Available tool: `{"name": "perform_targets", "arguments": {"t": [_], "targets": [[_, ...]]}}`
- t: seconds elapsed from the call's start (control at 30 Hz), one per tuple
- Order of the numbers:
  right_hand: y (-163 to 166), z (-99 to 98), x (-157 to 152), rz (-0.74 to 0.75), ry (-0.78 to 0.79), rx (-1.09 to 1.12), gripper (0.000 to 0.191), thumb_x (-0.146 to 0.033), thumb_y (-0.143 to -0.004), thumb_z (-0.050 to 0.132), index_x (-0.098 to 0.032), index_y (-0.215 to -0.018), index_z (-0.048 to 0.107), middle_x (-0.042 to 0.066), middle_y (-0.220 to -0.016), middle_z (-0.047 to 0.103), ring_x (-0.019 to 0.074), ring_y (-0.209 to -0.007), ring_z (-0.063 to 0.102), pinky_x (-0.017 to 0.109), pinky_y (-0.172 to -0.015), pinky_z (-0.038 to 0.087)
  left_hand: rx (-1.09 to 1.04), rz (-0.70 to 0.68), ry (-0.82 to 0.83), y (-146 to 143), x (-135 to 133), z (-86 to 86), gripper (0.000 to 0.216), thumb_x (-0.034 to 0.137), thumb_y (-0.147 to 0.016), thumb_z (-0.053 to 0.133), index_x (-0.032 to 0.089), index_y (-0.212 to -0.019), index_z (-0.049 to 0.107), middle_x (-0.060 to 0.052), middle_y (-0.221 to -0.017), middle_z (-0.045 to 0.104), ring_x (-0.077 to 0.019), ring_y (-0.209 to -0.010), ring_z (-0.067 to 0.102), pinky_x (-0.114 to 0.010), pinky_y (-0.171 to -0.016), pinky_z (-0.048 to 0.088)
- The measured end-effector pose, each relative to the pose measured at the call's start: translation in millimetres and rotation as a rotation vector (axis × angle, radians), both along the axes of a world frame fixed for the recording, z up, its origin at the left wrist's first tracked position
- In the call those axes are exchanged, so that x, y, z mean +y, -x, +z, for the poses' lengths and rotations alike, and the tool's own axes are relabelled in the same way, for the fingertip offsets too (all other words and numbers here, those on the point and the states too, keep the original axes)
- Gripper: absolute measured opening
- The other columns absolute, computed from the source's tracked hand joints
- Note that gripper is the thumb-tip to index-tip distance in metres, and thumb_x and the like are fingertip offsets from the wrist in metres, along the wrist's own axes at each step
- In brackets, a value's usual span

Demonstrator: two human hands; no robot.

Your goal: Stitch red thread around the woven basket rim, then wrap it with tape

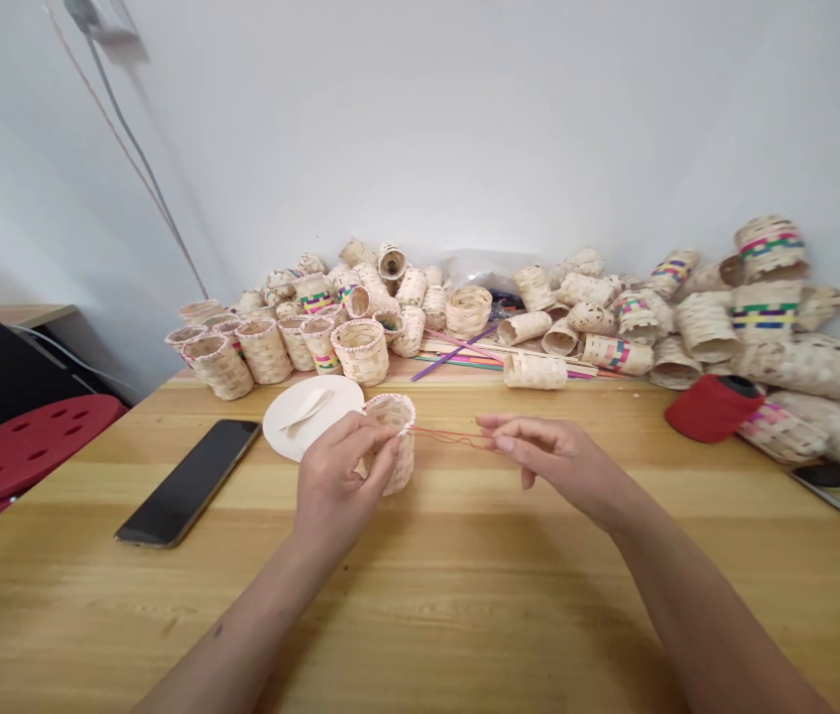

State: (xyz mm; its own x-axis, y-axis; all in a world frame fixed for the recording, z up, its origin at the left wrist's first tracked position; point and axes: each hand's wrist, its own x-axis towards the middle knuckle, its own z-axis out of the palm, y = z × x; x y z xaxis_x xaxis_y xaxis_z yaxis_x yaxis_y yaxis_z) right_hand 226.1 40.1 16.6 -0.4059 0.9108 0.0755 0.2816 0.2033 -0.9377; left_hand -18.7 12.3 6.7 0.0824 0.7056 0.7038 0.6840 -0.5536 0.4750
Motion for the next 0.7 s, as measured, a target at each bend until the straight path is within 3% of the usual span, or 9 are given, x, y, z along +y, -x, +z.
{"name": "perform_targets", "arguments": {"t": [0.17,0.3,0.4,0.47,0.6,0.7], "targets": [[-2.0,-1.6,-0.9,0.115,0.147,0.202,0.044,-0.053,-0.090,0.046,-0.015,-0.075,0.063,0.014,-0.114,0.063,0.0237,-0.108,0.058,0.023,-0.058,0.053,0.015,0.011,-0.006,3.4,0.9,1.4,0.014,0.018,-0.085,0.056,0.016,-0.082,0.069,-0.002,-0.074,0.063,-0.0124,-0.067,0.056,-0.024,-0.061,0.045],[-1.9,-4.2,1.5,0.075,0.174,0.261,0.040,-0.053,-0.085,0.055,-0.015,-0.072,0.060,0.012,-0.114,0.063,0.0224,-0.109,0.057,0.028,-0.071,0.054,0.036,0.032,-0.017,5.4,2.1,1.2,0.012,0.020,-0.085,0.056,0.018,-0.082,0.068,-0.001,-0.073,0.062,-0.0123,-0.066,0.056,-0.024,-0.062,0.046],[-3.1,-5.1,4.5,-0.046,0.088,0.124,0.034,-0.048,-0.083,0.058,-0.015,-0.078,0.064,0.011,-0.113,0.064,0.0218,-0.103,0.059,0.028,-0.068,0.054,0.046,0.041,-0.025,5.9,3.1,0.8,0.012,0.019,-0.084,0.056,0.017,-0.082,0.068,-0.001,-0.072,0.062,-0.0123,-0.066,0.056,-0.024,-0.061,0.046],[-2.7,-7.9,6.5,-0.187,-0.084,0.005,0.031,-0.045,-0.084,0.056,-0.016,-0.081,0.066,0.009,-0.107,0.066,0.0217,-0.097,0.061,0.030,-0.068,0.053,0.047,0.049,-0.029,5.7,3.4,0.6,0.014,0.019,-0.085,0.055,0.017,-0.081,0.068,-0.002,-0.073,0.063,-0.0126,-0.067,0.057,-0.024,-0.062,0.046],[3.4,-12.7,7.7,-0.423,-0.632,-0.181,0.021,-0.032,-0.087,0.053,-0.018,-0.076,0.064,0.008,-0.101,0.065,0.0223,-0.097,0.060,0.037,-0.083,0.047,0.072,0.055,-0.056,5.7,4.9,-0.7,0.014,0.018,-0.085,0.054,0.016,-0.081,0.068,-0.003,-0.076,0.065,-0.0138,-0.070,0.060,-0.024,-0.064,0.047],[2.8,-3.1,1.3,-0.541,-0.979,-0.278,0.019,-0.024,-0.089,0.051,-0.019,-0.074,0.060,0.010,-0.097,0.064,0.0228,-0.097,0.058,0.040,-0.087,0.044,0.099,0.077,-0.094,8.1,7.5,-2.0,0.013,0.019,-0.085,0.055,0.016,-0.081,0.068,-0.004,-0.075,0.065,-0.0147,-0.071,0.060,-0.025,-0.066,0.046]]}}
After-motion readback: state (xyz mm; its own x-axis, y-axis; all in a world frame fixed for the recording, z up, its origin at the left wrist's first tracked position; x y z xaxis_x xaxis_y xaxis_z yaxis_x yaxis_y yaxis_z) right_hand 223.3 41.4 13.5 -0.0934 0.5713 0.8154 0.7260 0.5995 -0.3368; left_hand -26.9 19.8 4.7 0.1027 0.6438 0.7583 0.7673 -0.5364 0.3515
